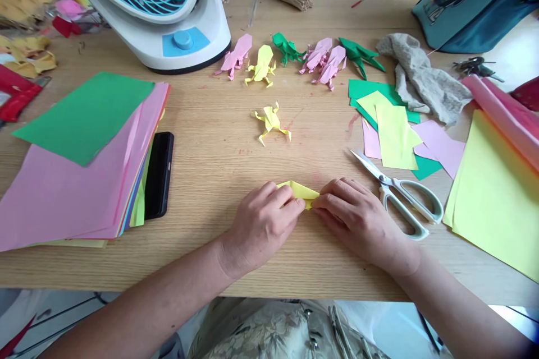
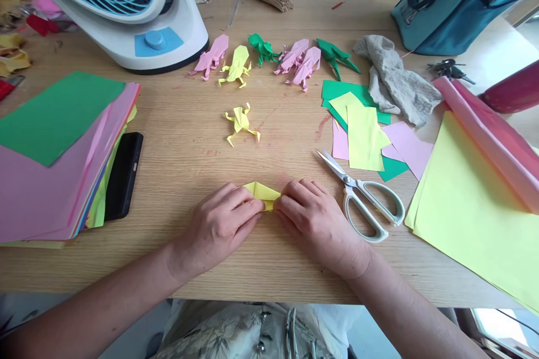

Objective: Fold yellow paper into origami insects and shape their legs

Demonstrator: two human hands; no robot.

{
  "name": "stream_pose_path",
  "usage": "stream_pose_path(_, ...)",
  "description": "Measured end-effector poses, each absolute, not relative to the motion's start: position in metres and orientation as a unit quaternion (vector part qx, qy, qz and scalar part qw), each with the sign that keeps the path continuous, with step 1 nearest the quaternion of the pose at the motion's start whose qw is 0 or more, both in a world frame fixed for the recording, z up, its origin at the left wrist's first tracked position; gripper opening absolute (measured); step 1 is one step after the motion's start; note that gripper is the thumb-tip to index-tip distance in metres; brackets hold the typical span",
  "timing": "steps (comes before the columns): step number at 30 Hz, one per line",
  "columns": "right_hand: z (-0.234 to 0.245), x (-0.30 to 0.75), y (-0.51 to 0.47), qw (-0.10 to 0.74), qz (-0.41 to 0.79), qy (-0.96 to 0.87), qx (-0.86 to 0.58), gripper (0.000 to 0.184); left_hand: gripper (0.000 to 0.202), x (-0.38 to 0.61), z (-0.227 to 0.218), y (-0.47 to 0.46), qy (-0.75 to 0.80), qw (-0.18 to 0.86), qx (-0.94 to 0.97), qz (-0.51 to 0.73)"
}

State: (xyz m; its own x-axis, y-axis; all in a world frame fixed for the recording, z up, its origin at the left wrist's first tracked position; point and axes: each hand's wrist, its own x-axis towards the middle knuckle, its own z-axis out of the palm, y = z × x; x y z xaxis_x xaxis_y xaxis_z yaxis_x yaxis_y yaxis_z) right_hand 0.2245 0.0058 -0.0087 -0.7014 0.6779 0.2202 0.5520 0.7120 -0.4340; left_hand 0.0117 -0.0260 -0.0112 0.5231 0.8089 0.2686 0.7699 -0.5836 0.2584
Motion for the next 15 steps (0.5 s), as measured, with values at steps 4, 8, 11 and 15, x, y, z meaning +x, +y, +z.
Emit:
stream_pose_path(4,-0.0075,0.2244,0.0074,0.19,0.221,-0.887,-0.358,0.015,0.018,0.0145,-0.011,-0.0258,0.47,0.079,0.859,0.186)
stream_pose_path(8,-0.0083,0.2243,0.0066,0.193,0.205,-0.886,-0.367,0.013,0.017,0.016,-0.0114,-0.0261,0.475,0.099,0.851,0.203)
stream_pose_path(11,-0.0102,0.2221,0.005,0.194,0.202,-0.884,-0.375,0.011,0.016,0.016,-0.0121,-0.0253,0.47,0.11,0.85,0.212)
stream_pose_path(15,-0.0114,0.2213,0.0053,0.197,0.201,-0.876,-0.392,0.01,0.014,0.0162,-0.0123,-0.0238,0.476,0.142,0.835,0.236)
